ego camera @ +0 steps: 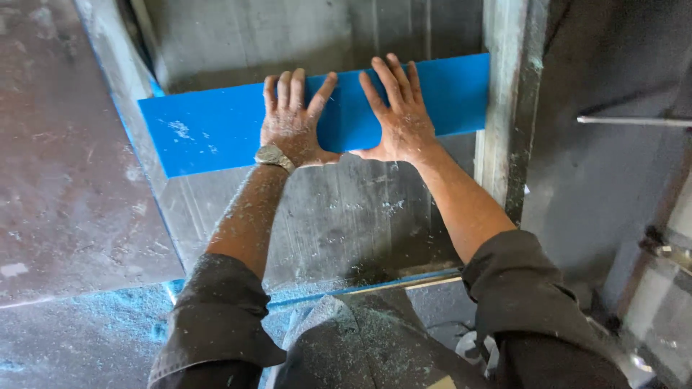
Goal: Operating a table saw to cut long blue plastic boards into smaller sections.
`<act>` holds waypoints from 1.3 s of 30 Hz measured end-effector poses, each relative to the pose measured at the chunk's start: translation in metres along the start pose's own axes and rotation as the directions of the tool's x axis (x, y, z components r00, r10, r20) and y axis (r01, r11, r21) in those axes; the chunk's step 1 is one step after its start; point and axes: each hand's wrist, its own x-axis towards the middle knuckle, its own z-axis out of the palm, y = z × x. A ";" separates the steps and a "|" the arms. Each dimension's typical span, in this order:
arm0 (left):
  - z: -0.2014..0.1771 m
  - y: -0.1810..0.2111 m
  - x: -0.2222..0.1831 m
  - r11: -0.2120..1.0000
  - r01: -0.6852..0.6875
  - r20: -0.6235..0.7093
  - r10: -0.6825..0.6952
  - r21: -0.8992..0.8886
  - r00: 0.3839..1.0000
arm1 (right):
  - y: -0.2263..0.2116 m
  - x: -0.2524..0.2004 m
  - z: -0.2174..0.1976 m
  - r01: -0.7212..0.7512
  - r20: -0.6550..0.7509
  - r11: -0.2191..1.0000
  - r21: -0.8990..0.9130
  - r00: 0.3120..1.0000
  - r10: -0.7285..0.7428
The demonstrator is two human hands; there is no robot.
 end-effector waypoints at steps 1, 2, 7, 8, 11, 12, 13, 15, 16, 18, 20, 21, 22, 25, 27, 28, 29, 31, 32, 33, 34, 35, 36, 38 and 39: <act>-0.001 -0.002 0.003 1.000 0.009 0.015 -0.009 0.010 1.000 | 0.002 0.004 -0.001 0.002 -0.002 1.000 -0.010 1.000 -0.002; -0.003 -0.005 0.003 0.999 0.023 0.034 -0.023 0.022 0.999 | 0.002 0.009 0.000 0.006 -0.003 1.000 -0.014 1.000 -0.006; 0.000 -0.012 0.011 1.000 0.014 0.043 -0.014 0.003 0.999 | 0.008 0.015 0.004 0.035 -0.043 0.999 -0.030 0.998 -0.036; 0.000 -0.011 0.013 1.000 0.014 0.070 -0.014 0.002 0.997 | 0.010 0.013 0.005 0.025 -0.041 0.999 -0.040 0.999 -0.026; 0.004 -0.009 0.016 1.000 -0.009 0.047 0.008 0.020 0.999 | 0.013 0.013 0.007 0.015 -0.029 0.999 -0.037 0.999 -0.016; 0.004 -0.010 0.017 1.000 -0.014 0.046 0.014 0.017 0.999 | 0.013 0.013 0.007 0.010 -0.028 0.999 -0.042 1.000 -0.011; 0.005 -0.011 0.017 1.000 -0.014 0.043 0.013 0.027 0.999 | 0.014 0.013 0.007 0.015 -0.035 0.999 -0.039 0.999 -0.017; 0.004 -0.015 0.020 0.999 -0.015 0.035 0.013 0.042 0.999 | 0.016 0.018 0.007 0.023 -0.049 0.999 -0.039 0.999 -0.025; 0.006 -0.015 0.019 0.999 -0.018 0.032 0.017 0.033 0.999 | 0.016 0.018 0.007 0.023 -0.048 0.999 -0.040 0.999 -0.025; 0.007 -0.015 0.021 0.999 -0.025 0.028 0.024 0.024 0.999 | 0.017 0.019 0.008 0.021 -0.048 0.999 -0.043 0.999 -0.023; 0.006 -0.016 0.024 0.999 -0.022 0.038 0.020 0.049 0.999 | 0.020 0.022 0.009 0.022 -0.040 0.999 -0.044 0.999 -0.024; 0.006 -0.016 0.025 0.998 -0.025 0.039 0.023 0.049 0.999 | 0.021 0.021 0.009 0.019 -0.040 0.999 -0.044 0.999 -0.021; 0.007 -0.016 0.025 0.998 -0.019 0.032 0.017 0.057 0.999 | 0.021 0.021 0.010 0.015 -0.030 0.999 -0.048 0.999 -0.016; 0.006 -0.019 0.027 0.997 -0.015 0.030 0.013 0.069 0.999 | 0.024 0.026 0.012 0.018 -0.028 0.998 -0.058 0.999 -0.019; 0.006 -0.019 0.027 0.998 -0.023 0.043 0.020 0.066 0.999 | 0.023 0.025 0.013 0.015 -0.027 0.998 -0.064 0.999 -0.017; 0.006 -0.020 0.030 0.997 -0.014 0.039 0.011 0.075 0.999 | 0.025 0.026 0.013 0.012 -0.025 0.997 -0.072 1.000 -0.013; 0.006 -0.020 0.033 0.996 -0.005 0.034 0.002 0.084 0.999 | 0.026 0.027 0.013 0.008 -0.023 0.997 -0.079 1.000 -0.010; 0.008 -0.022 0.034 0.997 -0.014 0.027 0.012 0.070 1.000 | 0.028 0.029 0.013 0.005 -0.020 0.997 -0.079 1.000 -0.007; 0.009 -0.023 0.034 0.998 -0.021 0.020 0.020 0.057 1.000 | 0.028 0.030 0.013 0.004 -0.017 0.997 -0.077 1.000 -0.006; 0.007 -0.021 0.036 0.998 -0.018 0.020 0.017 0.057 1.000 | 0.029 0.029 0.010 0.007 -0.016 0.997 -0.076 1.000 -0.008; 0.003 -0.021 0.036 0.998 -0.004 0.027 0.002 0.065 1.000 | 0.029 0.031 0.009 0.014 -0.024 0.997 -0.076 1.000 -0.016; -0.001 -0.023 0.036 0.997 0.010 0.034 -0.012 0.073 0.999 | 0.028 0.033 0.008 0.021 -0.032 0.997 -0.075 0.999 -0.023; -0.004 -0.022 0.036 0.996 0.032 0.035 -0.035 0.085 0.999 | 0.027 0.035 0.005 0.040 -0.036 0.997 -0.059 0.998 -0.043; -0.011 -0.023 0.035 0.998 0.038 0.042 -0.040 0.046 0.998 | 0.025 0.040 0.001 0.035 -0.023 0.997 -0.070 0.999 -0.037; -0.011 -0.023 0.035 0.996 0.063 0.043 -0.066 0.060 0.997 | 0.022 0.041 -0.002 0.057 -0.027 0.997 -0.053 0.998 -0.059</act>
